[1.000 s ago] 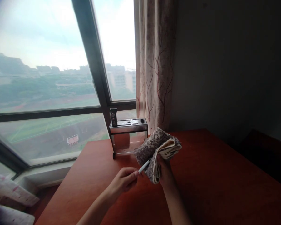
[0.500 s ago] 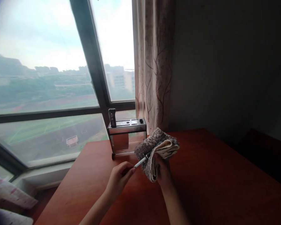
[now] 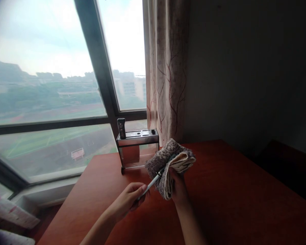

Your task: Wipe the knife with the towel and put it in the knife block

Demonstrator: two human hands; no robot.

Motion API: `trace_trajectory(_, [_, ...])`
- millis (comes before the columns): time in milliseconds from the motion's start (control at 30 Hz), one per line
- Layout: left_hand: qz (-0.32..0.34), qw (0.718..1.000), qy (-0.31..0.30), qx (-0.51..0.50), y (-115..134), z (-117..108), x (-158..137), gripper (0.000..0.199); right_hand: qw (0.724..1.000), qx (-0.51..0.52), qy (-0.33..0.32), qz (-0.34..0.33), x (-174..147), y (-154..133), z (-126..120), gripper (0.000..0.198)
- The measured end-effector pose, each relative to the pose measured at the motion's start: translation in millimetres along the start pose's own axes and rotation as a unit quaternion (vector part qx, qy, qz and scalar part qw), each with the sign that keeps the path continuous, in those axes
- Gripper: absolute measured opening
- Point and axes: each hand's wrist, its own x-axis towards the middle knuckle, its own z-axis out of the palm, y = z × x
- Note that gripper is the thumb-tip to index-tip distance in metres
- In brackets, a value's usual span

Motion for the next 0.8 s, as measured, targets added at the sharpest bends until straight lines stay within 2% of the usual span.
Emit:
trace_trajectory(100, [0.04, 0.994, 0.062, 0.077, -4.7, -1.9, 6.0, 0.041, 0.999, 0.031, 0.025, 0.004, 0.3, -3.2, 0.4, 0.04])
trace_trajectory(167, [0.087, 0.973, 0.125, 0.171, -7.5, -4.0, 8.5, 0.036, 0.999, 0.04, 0.037, 0.003, 1.9, -5.7, -0.9, 0.036])
trace_trajectory(233, [0.147, 0.926, 0.194, 0.289, -9.2, -6.3, 8.1, 0.029, 0.998, 0.04, 0.046, -0.003, 4.0, -8.0, -2.6, 0.033])
trace_trajectory(300, [0.2, 0.856, 0.255, 0.403, -10.3, -7.9, 4.9, 0.024, 0.998, 0.041, 0.052, -0.007, 5.9, -9.6, -3.6, 0.033])
trace_trajectory(400, [0.26, 0.762, 0.299, 0.512, -11.3, -7.7, -1.6, 0.021, 0.998, 0.037, 0.058, -0.014, 7.0, -10.0, -2.4, 0.033])
trace_trajectory(467, [0.283, 0.73, 0.301, 0.544, -10.8, -6.7, -4.9, 0.019, 0.998, 0.023, 0.06, -0.023, 6.6, -9.5, -0.4, 0.035])
trace_trajectory(500, [0.285, 0.727, 0.297, 0.55, -10.0, -6.4, -6.0, 0.019, 0.997, 0.015, 0.064, -0.03, 6.3, -9.4, 0.5, 0.037])
trace_trajectory(533, [0.28, 0.734, 0.288, 0.549, -8.7, -6.3, -6.6, 0.019, 0.997, 0.009, 0.068, -0.036, 6.0, -9.5, 1.2, 0.039])
trace_trajectory(600, [0.261, 0.769, 0.258, 0.524, -5.2, -6.5, -6.7, 0.021, 0.997, 0.0, 0.07, -0.044, 5.6, -10.4, 1.6, 0.044])
trace_trajectory(700, [0.225, 0.846, 0.193, 0.443, -0.6, -6.3, -4.3, 0.029, 0.997, -0.006, 0.055, -0.048, 5.2, -13.0, 0.8, 0.044])
trace_trajectory(800, [0.149, 0.935, 0.125, 0.298, -0.7, -2.7, -0.7, 0.041, 0.998, -0.007, 0.05, -0.049, 3.6, -14.8, 0.3, 0.038])
